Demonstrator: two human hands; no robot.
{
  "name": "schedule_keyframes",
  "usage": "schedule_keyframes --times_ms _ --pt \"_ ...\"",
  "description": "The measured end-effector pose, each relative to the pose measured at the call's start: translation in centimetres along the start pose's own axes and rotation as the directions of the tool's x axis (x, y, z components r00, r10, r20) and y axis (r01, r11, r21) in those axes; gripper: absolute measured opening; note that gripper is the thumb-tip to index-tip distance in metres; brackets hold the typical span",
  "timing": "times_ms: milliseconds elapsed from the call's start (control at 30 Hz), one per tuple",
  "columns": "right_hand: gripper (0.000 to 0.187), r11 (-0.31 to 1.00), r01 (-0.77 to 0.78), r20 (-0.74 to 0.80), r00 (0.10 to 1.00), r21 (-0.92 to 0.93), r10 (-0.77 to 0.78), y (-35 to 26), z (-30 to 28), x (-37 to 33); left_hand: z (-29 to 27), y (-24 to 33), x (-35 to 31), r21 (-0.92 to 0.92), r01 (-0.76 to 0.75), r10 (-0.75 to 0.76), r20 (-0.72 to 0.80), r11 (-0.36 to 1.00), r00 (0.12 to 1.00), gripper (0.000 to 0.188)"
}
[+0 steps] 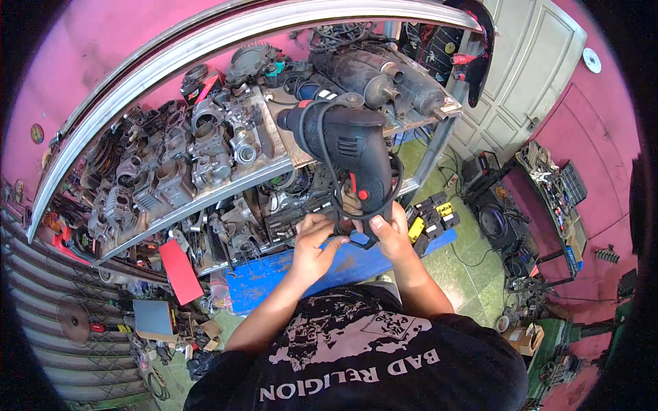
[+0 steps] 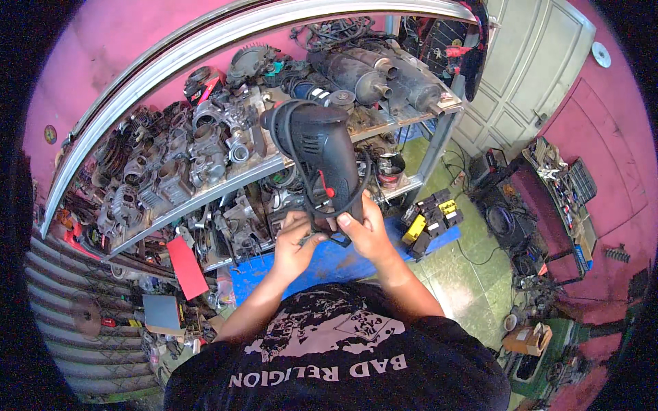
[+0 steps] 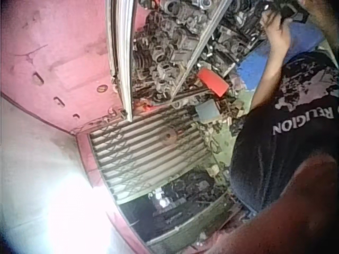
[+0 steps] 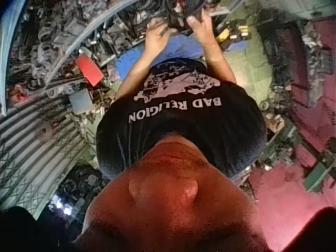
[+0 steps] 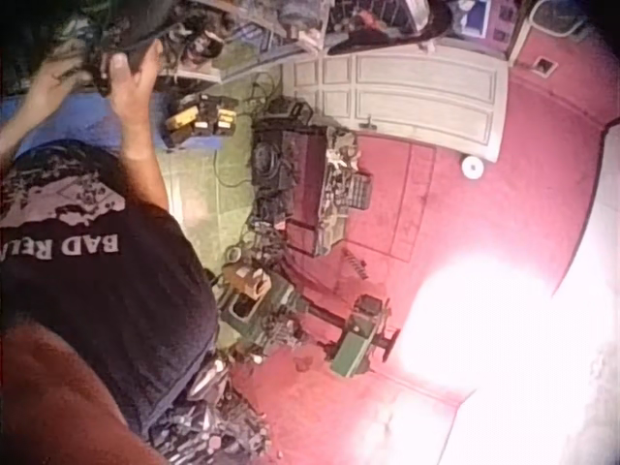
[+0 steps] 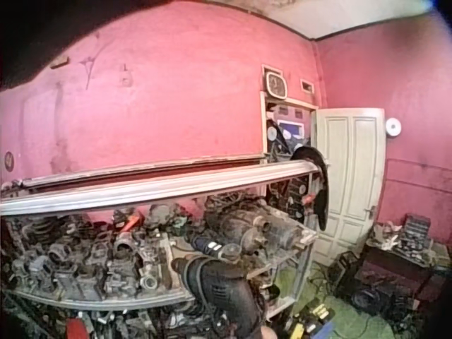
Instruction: The person organizes several small toolboxes on a cluttered workbench in a workshop. They pick up a yellow toolbox, inspect it, and place it on a wooden crate. They then pick up a black toolbox, inspect it, and place it next to the yellow one. The person repeats this process with another black toolbox, stacking them on the crate.
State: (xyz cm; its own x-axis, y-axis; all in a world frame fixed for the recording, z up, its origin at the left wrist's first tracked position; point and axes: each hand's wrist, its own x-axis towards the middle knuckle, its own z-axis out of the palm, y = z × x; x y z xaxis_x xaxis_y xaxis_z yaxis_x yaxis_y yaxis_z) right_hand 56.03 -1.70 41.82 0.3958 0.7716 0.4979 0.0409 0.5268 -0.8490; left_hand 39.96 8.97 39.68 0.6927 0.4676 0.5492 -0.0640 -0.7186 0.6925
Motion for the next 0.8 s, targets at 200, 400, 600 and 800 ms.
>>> schedule_keyframes --times_ms 200,400,600,800 --pt "0.066 0.977 -0.046 -0.053 0.997 0.209 0.059 -3.3 1.0 -0.5 -1.5 -1.8 0.6 -0.211 -0.089 0.116 0.117 0.973 0.986 0.019" --pt "0.075 0.945 -0.077 -0.006 0.997 0.318 0.083 -5.0 1.6 -1.0 -2.9 -3.6 1.6 -0.059 -0.119 0.118 -0.021 0.991 0.993 0.022" --pt "0.06 0.952 -0.057 0.056 0.998 0.299 0.042 -4.9 1.8 -1.2 -2.3 -2.9 2.2 0.149 -0.071 0.094 -0.152 0.986 0.984 0.03" --pt "0.065 0.988 -0.118 0.061 0.992 0.103 0.112 -4.0 1.2 -2.9 -0.6 -2.6 1.2 0.154 0.06 -0.028 -0.199 0.986 0.979 0.042"
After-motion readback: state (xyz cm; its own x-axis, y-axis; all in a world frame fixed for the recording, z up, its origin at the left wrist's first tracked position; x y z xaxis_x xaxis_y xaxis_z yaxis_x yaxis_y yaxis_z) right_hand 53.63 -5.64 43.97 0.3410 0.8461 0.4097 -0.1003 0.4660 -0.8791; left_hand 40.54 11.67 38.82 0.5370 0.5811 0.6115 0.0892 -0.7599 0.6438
